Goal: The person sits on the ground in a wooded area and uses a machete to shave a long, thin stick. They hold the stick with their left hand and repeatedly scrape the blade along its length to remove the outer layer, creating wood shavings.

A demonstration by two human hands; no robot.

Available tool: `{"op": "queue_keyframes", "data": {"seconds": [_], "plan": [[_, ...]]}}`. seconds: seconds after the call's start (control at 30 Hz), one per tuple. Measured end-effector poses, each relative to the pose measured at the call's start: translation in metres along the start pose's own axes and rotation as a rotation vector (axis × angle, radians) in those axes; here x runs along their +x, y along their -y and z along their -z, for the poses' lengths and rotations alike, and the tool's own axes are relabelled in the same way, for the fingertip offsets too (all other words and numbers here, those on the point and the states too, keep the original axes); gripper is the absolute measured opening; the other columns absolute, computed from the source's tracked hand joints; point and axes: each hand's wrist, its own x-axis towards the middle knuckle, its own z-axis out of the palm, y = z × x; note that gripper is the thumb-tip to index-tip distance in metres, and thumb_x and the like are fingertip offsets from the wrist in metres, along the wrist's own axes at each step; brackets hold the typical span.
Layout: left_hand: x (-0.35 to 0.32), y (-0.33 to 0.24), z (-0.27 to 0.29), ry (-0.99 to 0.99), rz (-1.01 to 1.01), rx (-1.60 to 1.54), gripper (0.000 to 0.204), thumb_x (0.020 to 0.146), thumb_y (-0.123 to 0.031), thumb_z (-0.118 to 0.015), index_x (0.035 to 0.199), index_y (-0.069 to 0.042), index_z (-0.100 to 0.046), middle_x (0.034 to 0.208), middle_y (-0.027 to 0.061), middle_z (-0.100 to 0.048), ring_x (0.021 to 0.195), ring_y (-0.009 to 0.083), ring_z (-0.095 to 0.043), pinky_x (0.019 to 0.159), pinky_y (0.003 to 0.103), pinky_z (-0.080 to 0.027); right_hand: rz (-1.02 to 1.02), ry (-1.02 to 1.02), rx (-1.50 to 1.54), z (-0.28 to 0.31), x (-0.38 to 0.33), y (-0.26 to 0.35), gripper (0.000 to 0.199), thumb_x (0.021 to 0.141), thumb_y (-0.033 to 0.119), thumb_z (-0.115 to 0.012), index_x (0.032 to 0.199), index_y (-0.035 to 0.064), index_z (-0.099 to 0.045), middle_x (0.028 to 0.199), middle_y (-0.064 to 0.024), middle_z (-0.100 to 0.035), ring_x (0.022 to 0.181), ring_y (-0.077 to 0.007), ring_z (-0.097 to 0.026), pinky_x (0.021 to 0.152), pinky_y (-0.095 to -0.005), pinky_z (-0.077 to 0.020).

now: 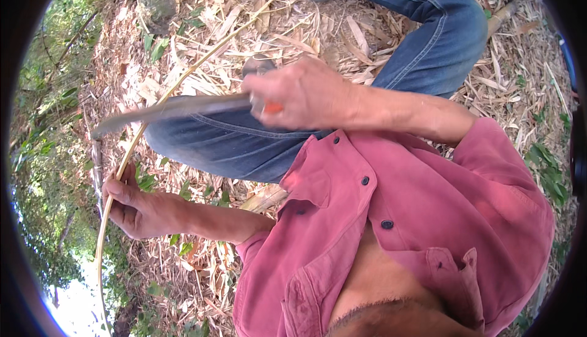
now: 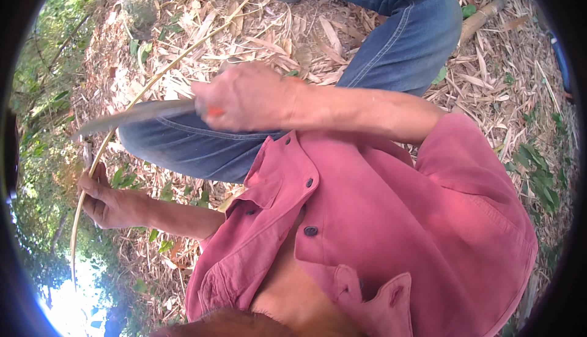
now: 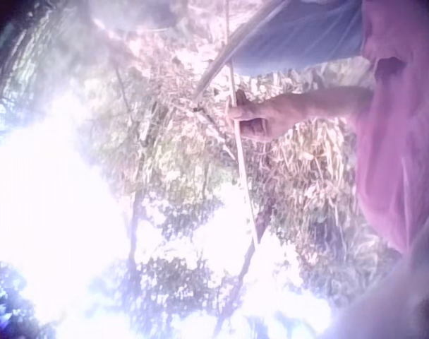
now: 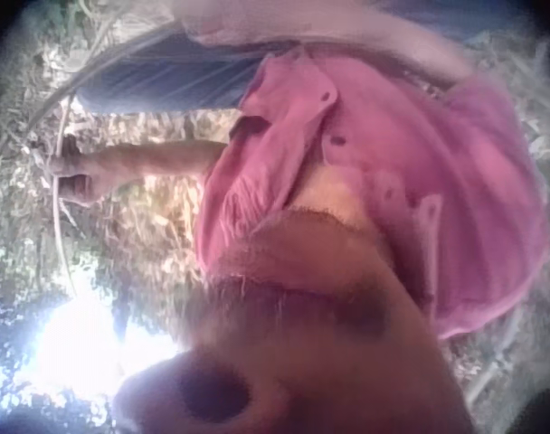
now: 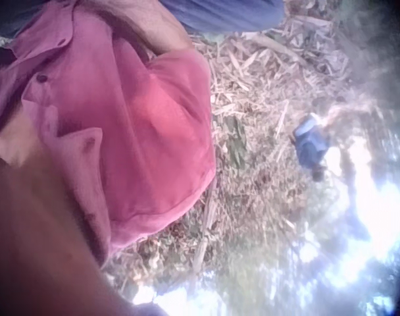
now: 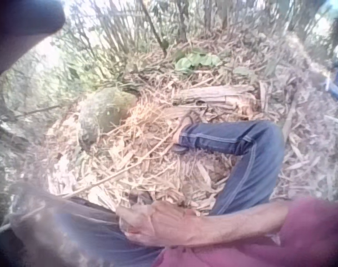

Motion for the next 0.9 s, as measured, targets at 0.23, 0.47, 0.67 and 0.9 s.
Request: {"op": "queue_keyframes", "data": {"seconds": [0.23,0.47,0.67,0.9], "plan": [[0.004,0.001,-0.004,0.056,-0.047,-0.014,0.027,0.086,-0.024,-0.063,0.089,0.002,-0.061,0.077,0.0127,-0.064,0.068,0.0159,-0.064,0.060,0.025,-0.057,-0.322,0.128,-0.101,-0.019,-0.003,-0.059,0.025,0.077,0.022,-0.060,0.094,0.0089,-0.050,0.067,-0.0132,-0.063,0.061,-0.0323,-0.063,0.057,-0.0430,-0.0504],[0.002,0.002,-0.009,0.032,-0.027,-0.052,0.028,0.086,-0.024,-0.063,0.088,0.003,-0.061,0.076,0.0153,-0.065,0.067,0.0176,-0.065,0.059,0.025,-0.057,-0.179,0.028,0.025,-0.001,-0.004,-0.017,0.021,0.080,0.024,-0.055,0.086,0.0046,-0.050,0.060,-0.0140,-0.059,0.058,-0.0315,-0.062,0.053,-0.0421,-0.0491],[0.006,-0.009,-0.012,0.043,-0.046,-0.001,0.026,0.086,-0.023,-0.062,0.088,0.003,-0.061,0.079,0.0148,-0.065,0.069,0.0184,-0.065,0.061,0.025,-0.058,-0.277,0.098,-0.078,-0.032,-0.005,-0.086,0.024,0.083,0.029,-0.056,0.084,0.0058,-0.050,0.062,-0.0120,-0.060,0.053,-0.0248,-0.061,0.044,-0.0374,-0.0464],[0.029,0.014,-0.031,0.041,-0.095,-0.320,0.031,0.087,-0.033,-0.058,0.082,-0.002,-0.061,0.075,0.0103,-0.063,0.069,0.0207,-0.064,0.065,0.031,-0.059,-0.321,0.048,-0.089,-0.032,0.005,-0.105,0.034,0.083,0.040,-0.057,0.085,0.0075,-0.047,0.054,-0.0066,-0.053,0.046,-0.0219,-0.054,0.044,-0.0378,-0.0437]]}}
